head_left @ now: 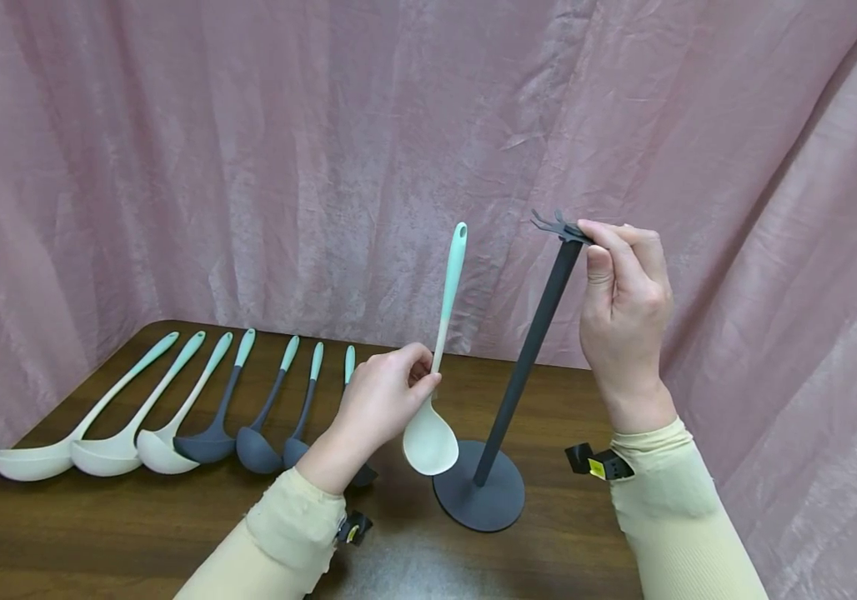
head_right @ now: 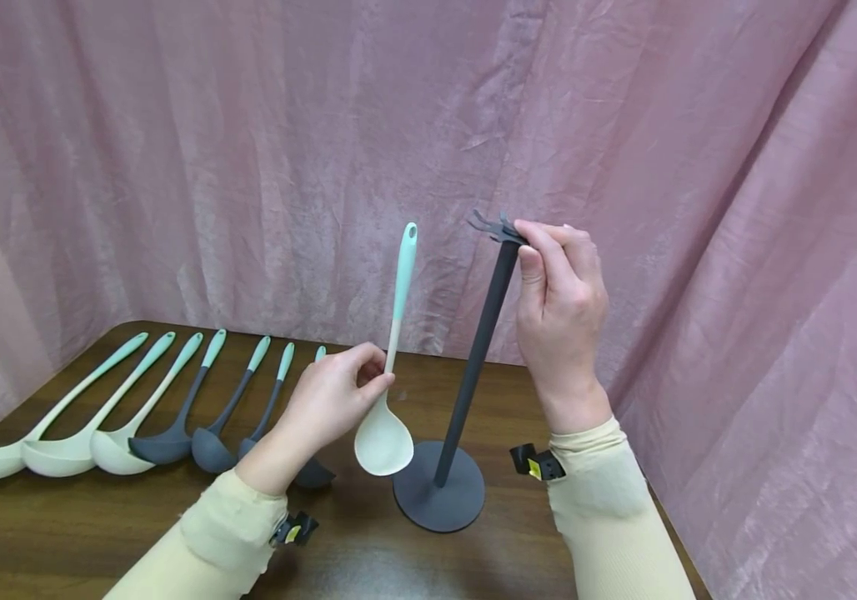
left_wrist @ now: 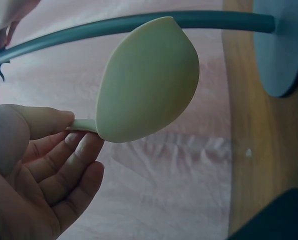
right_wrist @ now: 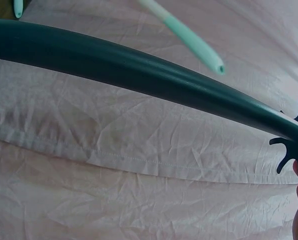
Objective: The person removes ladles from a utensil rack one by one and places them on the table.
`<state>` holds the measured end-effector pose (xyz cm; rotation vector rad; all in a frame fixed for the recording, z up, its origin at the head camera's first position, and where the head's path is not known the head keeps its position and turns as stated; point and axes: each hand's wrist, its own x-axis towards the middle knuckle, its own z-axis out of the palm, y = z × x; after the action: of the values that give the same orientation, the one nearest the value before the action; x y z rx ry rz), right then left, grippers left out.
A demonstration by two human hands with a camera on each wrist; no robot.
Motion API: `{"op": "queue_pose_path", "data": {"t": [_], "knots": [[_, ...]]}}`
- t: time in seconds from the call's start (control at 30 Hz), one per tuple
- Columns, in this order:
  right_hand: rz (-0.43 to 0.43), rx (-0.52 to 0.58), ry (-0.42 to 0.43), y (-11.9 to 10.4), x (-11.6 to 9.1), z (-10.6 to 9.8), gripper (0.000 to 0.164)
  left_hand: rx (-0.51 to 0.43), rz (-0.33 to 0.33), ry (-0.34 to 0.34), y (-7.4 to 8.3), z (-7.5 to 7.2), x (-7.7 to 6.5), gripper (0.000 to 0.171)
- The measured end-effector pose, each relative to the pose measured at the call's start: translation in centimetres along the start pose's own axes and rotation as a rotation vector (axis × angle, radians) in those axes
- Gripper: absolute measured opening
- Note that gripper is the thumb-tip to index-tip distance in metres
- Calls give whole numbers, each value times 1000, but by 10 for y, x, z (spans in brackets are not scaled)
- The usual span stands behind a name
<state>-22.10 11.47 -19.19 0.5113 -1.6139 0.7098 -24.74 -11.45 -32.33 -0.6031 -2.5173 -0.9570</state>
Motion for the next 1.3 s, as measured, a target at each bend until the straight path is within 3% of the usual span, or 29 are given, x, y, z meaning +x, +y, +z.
{"op": "queue_pose_path", "data": {"t": [0.43, 1.3], "knots": [[1, 7, 5, -5, 1, 0, 21, 92, -121, -69, -28, 15, 2, 11], [8, 5, 1, -3, 0, 1, 21, 205, -173, -222, -62, 35, 0, 15]]}}
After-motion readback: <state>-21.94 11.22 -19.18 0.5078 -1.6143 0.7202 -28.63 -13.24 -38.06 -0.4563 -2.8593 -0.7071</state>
